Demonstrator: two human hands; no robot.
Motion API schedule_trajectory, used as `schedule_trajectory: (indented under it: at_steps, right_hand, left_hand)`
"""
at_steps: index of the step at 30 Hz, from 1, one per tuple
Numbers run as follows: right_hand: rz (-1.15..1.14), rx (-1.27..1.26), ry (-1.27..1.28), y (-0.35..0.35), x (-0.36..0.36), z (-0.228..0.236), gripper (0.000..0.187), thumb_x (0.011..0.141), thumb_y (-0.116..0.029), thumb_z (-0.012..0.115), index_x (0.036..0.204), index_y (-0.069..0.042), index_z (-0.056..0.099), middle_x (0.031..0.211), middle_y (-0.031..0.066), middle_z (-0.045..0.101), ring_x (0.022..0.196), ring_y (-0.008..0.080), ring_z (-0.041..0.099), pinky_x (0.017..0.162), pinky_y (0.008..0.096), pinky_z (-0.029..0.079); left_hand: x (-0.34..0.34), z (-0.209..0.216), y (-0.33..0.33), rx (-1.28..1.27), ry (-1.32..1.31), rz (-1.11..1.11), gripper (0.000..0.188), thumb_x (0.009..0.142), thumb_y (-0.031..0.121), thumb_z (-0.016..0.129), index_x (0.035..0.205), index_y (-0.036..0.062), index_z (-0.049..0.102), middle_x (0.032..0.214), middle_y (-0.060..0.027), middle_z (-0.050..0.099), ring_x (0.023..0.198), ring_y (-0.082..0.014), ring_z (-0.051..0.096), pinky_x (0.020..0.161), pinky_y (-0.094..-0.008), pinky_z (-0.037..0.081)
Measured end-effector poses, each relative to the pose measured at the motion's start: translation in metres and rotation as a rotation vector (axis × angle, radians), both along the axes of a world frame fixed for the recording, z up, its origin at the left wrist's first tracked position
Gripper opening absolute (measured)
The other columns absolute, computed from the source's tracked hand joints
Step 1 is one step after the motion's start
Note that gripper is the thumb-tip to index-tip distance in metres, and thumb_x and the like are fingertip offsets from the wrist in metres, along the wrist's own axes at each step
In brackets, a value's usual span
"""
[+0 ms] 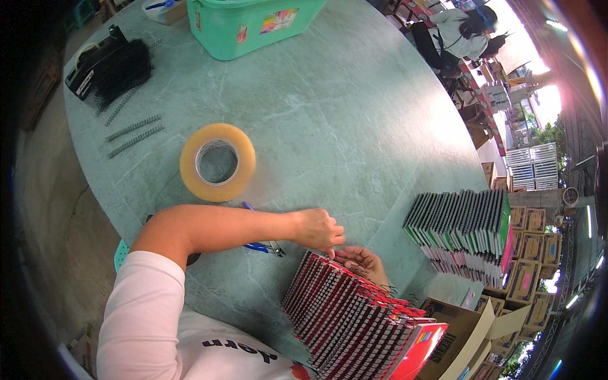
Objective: The person assembles notebooks by threading spiral bindings through pre-punched holes in paper and covers, then trimming the excess binding with blue pliers.
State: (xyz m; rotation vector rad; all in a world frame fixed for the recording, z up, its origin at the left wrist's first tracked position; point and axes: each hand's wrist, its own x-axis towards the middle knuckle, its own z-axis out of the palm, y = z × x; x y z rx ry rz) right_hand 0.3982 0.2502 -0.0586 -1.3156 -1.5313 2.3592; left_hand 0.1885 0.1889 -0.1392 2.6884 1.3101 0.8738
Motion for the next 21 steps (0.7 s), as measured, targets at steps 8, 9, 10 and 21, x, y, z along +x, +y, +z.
schedule_trajectory:
  at_steps: [8, 9, 10, 21]
  right_hand:
    - [0.158, 0.153, -0.068, 0.019, 0.002, -0.012, 0.02, 0.085, 0.0, 0.061, 0.104, 0.004, 0.058, 0.099, 0.0107, 0.064, 0.089, 0.0153, 0.061, 0.082, 0.0287, 0.05]
    - [0.141, 0.128, -0.063, 0.016, -0.001, -0.013, 0.019, 0.085, -0.001, 0.061, 0.103, 0.004, 0.058, 0.098, 0.0103, 0.064, 0.088, 0.0151, 0.061, 0.082, 0.0287, 0.049]
    - [0.12, 0.103, -0.058, 0.014, -0.001, -0.013, 0.018, 0.086, -0.003, 0.061, 0.103, 0.003, 0.059, 0.096, 0.0099, 0.065, 0.088, 0.0149, 0.061, 0.082, 0.0287, 0.049]
    - [0.291, -0.023, 0.064, 0.009, -0.016, 0.009, 0.04, 0.095, -0.028, 0.051, 0.104, 0.009, 0.058, 0.108, 0.0161, 0.062, 0.099, 0.0217, 0.059, 0.091, 0.0346, 0.044]
  left_hand:
    - [-0.002, -0.003, 0.007, 0.02, 0.038, 0.142, 0.017, 0.076, 0.026, 0.06, 0.079, 0.0111, 0.052, 0.072, -0.0025, 0.054, 0.057, -0.0178, 0.057, 0.046, -0.0296, 0.046]
    - [-0.002, -0.002, 0.006, -0.01, 0.024, 0.145, 0.017, 0.076, 0.027, 0.06, 0.079, 0.0112, 0.053, 0.073, -0.0025, 0.054, 0.057, -0.0178, 0.057, 0.046, -0.0296, 0.046]
    - [-0.001, 0.0, 0.006, 0.016, 0.003, 0.144, 0.017, 0.076, 0.026, 0.059, 0.08, 0.0111, 0.053, 0.074, -0.0029, 0.054, 0.057, -0.0179, 0.057, 0.046, -0.0295, 0.046]
    - [-0.002, 0.0, -0.003, -0.475, -0.492, 0.318, 0.016, 0.087, 0.024, 0.053, 0.084, 0.0082, 0.054, 0.076, -0.006, 0.059, 0.057, -0.0143, 0.057, 0.043, -0.0293, 0.044]
